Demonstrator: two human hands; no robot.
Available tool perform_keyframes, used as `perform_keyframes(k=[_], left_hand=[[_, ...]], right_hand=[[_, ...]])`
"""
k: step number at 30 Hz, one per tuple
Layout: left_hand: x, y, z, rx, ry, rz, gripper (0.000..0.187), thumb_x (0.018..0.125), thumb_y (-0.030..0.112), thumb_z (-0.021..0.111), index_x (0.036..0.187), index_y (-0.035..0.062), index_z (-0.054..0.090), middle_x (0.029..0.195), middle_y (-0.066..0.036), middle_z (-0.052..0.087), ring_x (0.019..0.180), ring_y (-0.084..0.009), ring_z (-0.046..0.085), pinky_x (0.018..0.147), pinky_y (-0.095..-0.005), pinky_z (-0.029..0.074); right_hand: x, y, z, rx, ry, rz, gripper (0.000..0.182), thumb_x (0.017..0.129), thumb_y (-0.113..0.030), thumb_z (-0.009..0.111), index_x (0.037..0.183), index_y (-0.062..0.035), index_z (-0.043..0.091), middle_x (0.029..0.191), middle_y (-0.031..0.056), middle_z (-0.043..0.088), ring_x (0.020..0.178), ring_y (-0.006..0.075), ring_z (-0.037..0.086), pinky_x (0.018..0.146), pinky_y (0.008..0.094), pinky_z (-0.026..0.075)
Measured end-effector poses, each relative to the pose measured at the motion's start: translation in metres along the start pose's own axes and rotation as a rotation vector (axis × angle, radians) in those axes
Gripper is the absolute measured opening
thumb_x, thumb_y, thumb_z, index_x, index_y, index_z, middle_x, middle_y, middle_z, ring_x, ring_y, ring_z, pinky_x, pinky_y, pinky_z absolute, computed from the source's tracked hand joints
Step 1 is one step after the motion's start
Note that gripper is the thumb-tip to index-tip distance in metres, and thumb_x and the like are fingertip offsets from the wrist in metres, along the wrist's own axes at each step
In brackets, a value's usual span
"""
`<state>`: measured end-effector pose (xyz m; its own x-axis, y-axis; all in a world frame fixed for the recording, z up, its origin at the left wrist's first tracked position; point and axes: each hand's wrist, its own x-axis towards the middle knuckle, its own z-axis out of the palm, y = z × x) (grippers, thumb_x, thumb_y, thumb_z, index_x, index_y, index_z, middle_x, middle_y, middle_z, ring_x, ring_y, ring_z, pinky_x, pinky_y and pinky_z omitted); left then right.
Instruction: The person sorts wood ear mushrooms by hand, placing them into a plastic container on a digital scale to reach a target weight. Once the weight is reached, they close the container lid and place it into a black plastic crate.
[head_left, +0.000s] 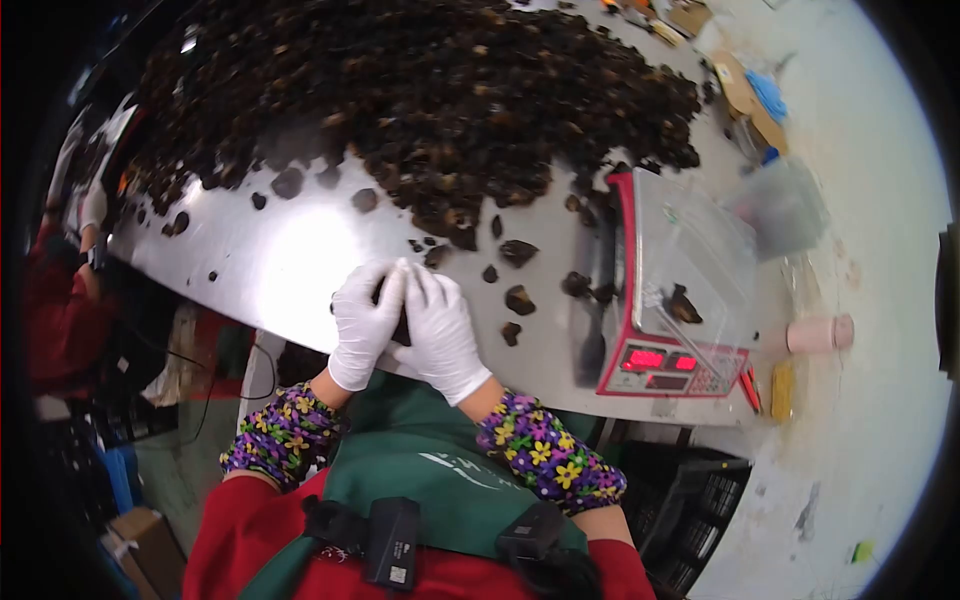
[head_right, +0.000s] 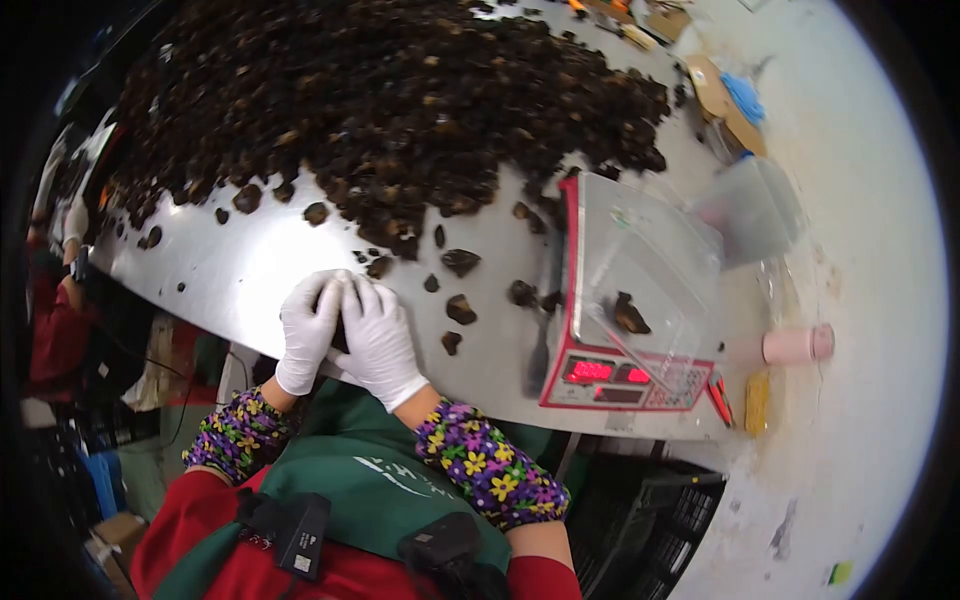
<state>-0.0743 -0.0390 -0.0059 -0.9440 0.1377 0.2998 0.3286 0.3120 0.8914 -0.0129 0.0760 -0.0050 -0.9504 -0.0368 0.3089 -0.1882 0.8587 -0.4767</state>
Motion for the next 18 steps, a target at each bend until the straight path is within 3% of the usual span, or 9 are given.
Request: perform_keyframes(k=[2, 3, 6, 9, 11, 13, 18], left_hand=[[0.002, 0.0, 0.007, -0.312, -0.017, -0.276, 0.017, 0.1, 0.014, 0.06, 0.095, 0.0005, 0.068, 0.077, -0.002, 0.063, 0.073, -0.0069, 0.055, 0.065, -0.026, 0.046], [0.003, 0.007, 0.005, -0.424, -0.077, -0.423, 0.023, 0.103, 0.017, 0.055, 0.107, -0.0003, 0.07, 0.094, -0.002, 0.07, 0.084, -0.0077, 0.061, 0.076, -0.0235, 0.051], [0.015, 0.02, 0.021, -0.622, -0.024, -0.546, 0.023, 0.102, 0.019, 0.055, 0.103, 0.0024, 0.071, 0.093, -0.002, 0.07, 0.082, -0.0102, 0.063, 0.076, -0.0245, 0.051], [0.029, 0.057, 0.038, -0.741, -0.105, -0.477, 0.023, 0.102, 0.019, 0.055, 0.104, 0.0021, 0.07, 0.096, -0.003, 0.07, 0.085, -0.0119, 0.065, 0.078, -0.0268, 0.052], [0.044, 0.116, 0.053, -0.604, -0.188, -0.24, 0.025, 0.101, 0.018, 0.053, 0.104, 0.0003, 0.071, 0.096, -0.004, 0.069, 0.086, -0.0124, 0.064, 0.079, -0.0277, 0.051], [0.053, 0.171, 0.078, -0.621, -0.278, -0.153, 0.026, 0.101, 0.019, 0.053, 0.102, 0.0003, 0.071, 0.094, -0.003, 0.068, 0.085, -0.0104, 0.062, 0.078, -0.0264, 0.05], [0.05, 0.241, 0.173, -0.745, -0.419, -0.05, 0.023, 0.099, 0.019, 0.061, 0.096, -0.0016, 0.07, 0.084, 0.0, 0.066, 0.078, -0.0061, 0.057, 0.071, -0.0249, 0.049]], right_hand=[[0.003, 0.005, -0.003, 0.098, 0.033, 0.004, 0.1, 0.066, -0.029, 0.086, 0.149, -0.0015, 0.038, 0.139, 0.0201, 0.046, 0.124, 0.0387, 0.047, 0.105, 0.0447, 0.044], [0.004, 0.008, -0.005, 0.163, 0.041, 0.008, 0.1, 0.067, -0.025, 0.087, 0.15, -0.003, 0.036, 0.139, 0.0203, 0.045, 0.123, 0.0399, 0.048, 0.105, 0.0448, 0.045], [0.006, 0.018, -0.015, 0.329, 0.126, 0.006, 0.101, 0.066, -0.015, 0.088, 0.151, -0.0058, 0.034, 0.14, 0.0211, 0.042, 0.125, 0.043, 0.046, 0.107, 0.0466, 0.044], [0.011, 0.031, -0.051, 0.297, 0.254, -0.039, 0.105, 0.062, -0.009, 0.088, 0.153, -0.0082, 0.035, 0.141, 0.0196, 0.042, 0.13, 0.0404, 0.045, 0.111, 0.0442, 0.042], [0.012, 0.033, -0.105, 0.25, 0.312, -0.026, 0.106, 0.061, -0.008, 0.088, 0.153, -0.0085, 0.036, 0.141, 0.0202, 0.042, 0.131, 0.0402, 0.045, 0.112, 0.0441, 0.042], [0.007, 0.044, -0.163, 0.107, 0.39, -0.06, 0.107, 0.06, -0.007, 0.088, 0.153, -0.009, 0.035, 0.143, 0.0207, 0.04, 0.132, 0.043, 0.043, 0.111, 0.0466, 0.042], [-0.027, 0.098, -0.259, -0.134, 0.521, 0.005, 0.102, 0.063, -0.009, 0.086, 0.152, -0.009, 0.038, 0.138, 0.0202, 0.047, 0.127, 0.0397, 0.048, 0.11, 0.0472, 0.041]])
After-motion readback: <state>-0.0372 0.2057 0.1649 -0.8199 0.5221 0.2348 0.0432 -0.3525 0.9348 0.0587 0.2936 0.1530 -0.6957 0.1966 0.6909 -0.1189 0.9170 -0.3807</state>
